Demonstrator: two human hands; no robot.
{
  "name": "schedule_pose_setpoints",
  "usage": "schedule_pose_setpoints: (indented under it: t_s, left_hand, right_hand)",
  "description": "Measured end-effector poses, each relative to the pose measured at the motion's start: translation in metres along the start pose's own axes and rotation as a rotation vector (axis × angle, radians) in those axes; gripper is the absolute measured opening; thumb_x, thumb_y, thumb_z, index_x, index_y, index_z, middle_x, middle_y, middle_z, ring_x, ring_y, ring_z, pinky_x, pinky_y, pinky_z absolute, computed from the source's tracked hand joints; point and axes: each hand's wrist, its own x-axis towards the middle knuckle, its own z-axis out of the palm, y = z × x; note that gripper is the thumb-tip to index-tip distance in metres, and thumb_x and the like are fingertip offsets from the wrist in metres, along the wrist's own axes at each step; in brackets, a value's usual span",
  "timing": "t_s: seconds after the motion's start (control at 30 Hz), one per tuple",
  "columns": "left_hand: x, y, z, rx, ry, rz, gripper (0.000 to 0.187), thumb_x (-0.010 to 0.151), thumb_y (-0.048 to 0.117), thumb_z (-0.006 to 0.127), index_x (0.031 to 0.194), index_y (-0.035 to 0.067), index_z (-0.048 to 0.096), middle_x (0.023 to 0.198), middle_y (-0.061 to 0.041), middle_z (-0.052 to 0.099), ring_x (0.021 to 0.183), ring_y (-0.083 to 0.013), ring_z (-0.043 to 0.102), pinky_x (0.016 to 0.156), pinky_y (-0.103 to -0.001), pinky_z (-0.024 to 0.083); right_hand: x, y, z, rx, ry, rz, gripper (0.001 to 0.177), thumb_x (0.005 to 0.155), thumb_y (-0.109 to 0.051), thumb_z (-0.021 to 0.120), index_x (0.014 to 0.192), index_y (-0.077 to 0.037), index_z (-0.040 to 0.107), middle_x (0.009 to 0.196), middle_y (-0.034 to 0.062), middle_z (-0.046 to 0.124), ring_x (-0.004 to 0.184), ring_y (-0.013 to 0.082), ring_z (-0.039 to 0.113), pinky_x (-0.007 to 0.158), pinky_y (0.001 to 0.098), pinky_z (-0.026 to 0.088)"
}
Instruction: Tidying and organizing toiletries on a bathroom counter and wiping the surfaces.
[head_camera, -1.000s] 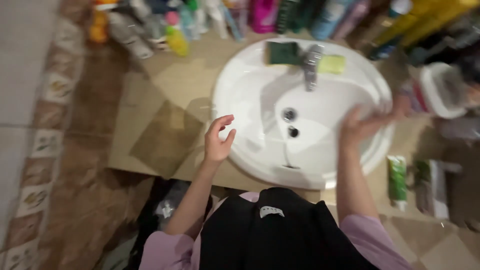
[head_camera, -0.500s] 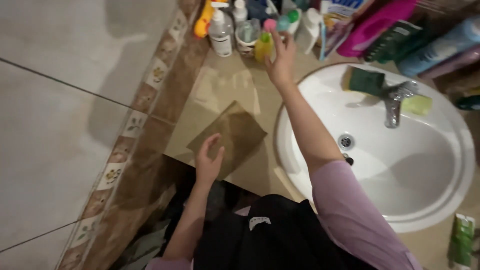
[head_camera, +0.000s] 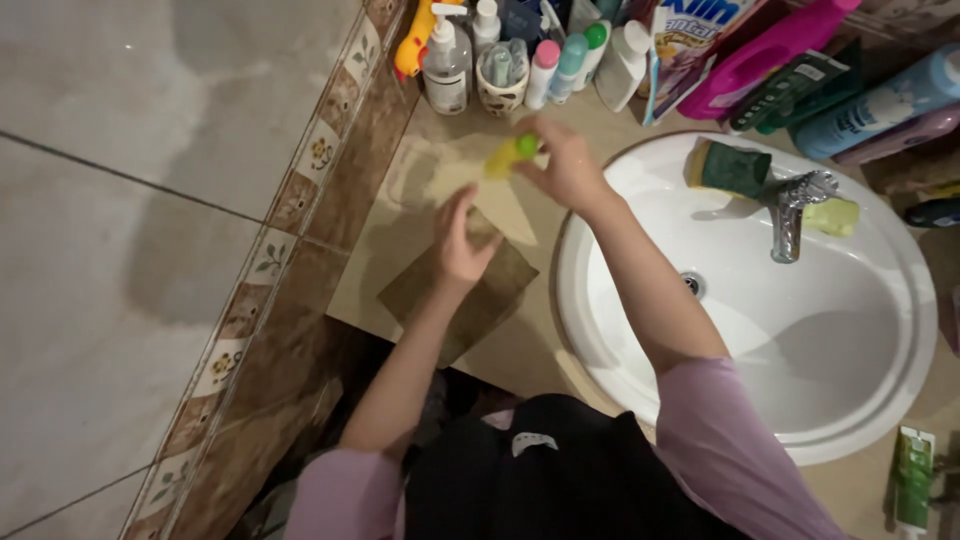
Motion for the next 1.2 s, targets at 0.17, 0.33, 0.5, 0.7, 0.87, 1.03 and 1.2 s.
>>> schedule_pose_setpoints:
  t_s: [0.17,0.33,0.5,0.7,0.87,1.03,1.2]
  left_hand:
    - [0.023,-0.026,0.051,-0.401,0.076,-0.147,0.051,0.091,0.017,0.082,0.133,0.003,0.057,0.122,-0.013,0.067,0.111,-0.0236,0.066,0.094,-0.036,0.055]
    - [-0.005,-0.041,0.052,-0.477,0.155,-0.242,0.041,0.091,0.022,0.084,0.121,0.003,0.064,0.106,-0.007,0.074,0.095,-0.0177,0.072,0.085,-0.033,0.058]
    - [-0.023,-0.019,0.018,-0.409,0.196,-0.232,0.038,0.089,0.021,0.085,0.118,0.002,0.067,0.105,-0.006,0.076,0.094,-0.0176,0.073,0.085,-0.033,0.058]
    - [-0.048,-0.026,0.001,-0.355,0.202,-0.284,0.04,0.085,0.018,0.086,0.116,0.002,0.067,0.103,-0.006,0.075,0.094,-0.0171,0.072,0.086,-0.033,0.057]
    - [-0.053,-0.022,-0.005,-0.428,0.183,-0.255,0.033,0.087,0.014,0.085,0.113,0.001,0.067,0.101,-0.007,0.074,0.092,-0.0153,0.07,0.086,-0.032,0.057]
    - [-0.058,-0.015,-0.006,-0.459,0.135,-0.329,0.032,0.089,0.015,0.083,0.113,0.001,0.068,0.102,-0.006,0.076,0.093,-0.014,0.071,0.086,-0.031,0.057]
    - [-0.069,-0.014,0.002,-0.44,0.118,-0.333,0.033,0.089,0.016,0.083,0.114,0.001,0.068,0.104,-0.006,0.076,0.094,-0.0146,0.072,0.087,-0.031,0.057]
  right_hand:
    - [0.008,-0.02,-0.016,0.408,-0.356,0.008,0.049,0.084,-0.007,0.084,0.13,-0.009,0.065,0.124,0.0127,0.069,0.11,0.0259,0.07,0.086,0.0344,0.06]
    - [0.046,0.087,0.008,0.253,0.027,0.222,0.053,0.083,-0.012,0.088,0.131,-0.011,0.065,0.129,0.0129,0.066,0.113,0.03,0.069,0.092,0.0402,0.06]
    - [0.066,0.088,0.012,-0.414,0.327,-0.105,0.07,0.067,-0.016,0.094,0.131,-0.011,0.067,0.137,0.0271,0.053,0.121,0.0513,0.046,0.097,0.0546,0.046]
    - [0.06,0.094,0.027,-0.388,0.189,0.013,0.063,0.086,-0.024,0.09,0.141,-0.015,0.06,0.137,0.0216,0.052,0.122,0.0471,0.048,0.101,0.0519,0.048]
    - [0.071,0.108,0.028,-0.381,0.118,0.009,0.063,0.085,-0.031,0.091,0.133,-0.012,0.055,0.125,0.0102,0.068,0.114,0.0387,0.059,0.089,0.0484,0.052]
    - [0.065,0.128,0.028,-0.415,0.156,-0.046,0.06,0.081,-0.032,0.091,0.13,-0.011,0.063,0.11,0.0097,0.073,0.104,0.0355,0.064,0.085,0.0458,0.053]
    - [0.036,0.12,0.014,-0.353,0.242,-0.047,0.055,0.084,-0.034,0.092,0.126,-0.007,0.069,0.11,0.0118,0.074,0.099,0.0359,0.066,0.083,0.0456,0.054]
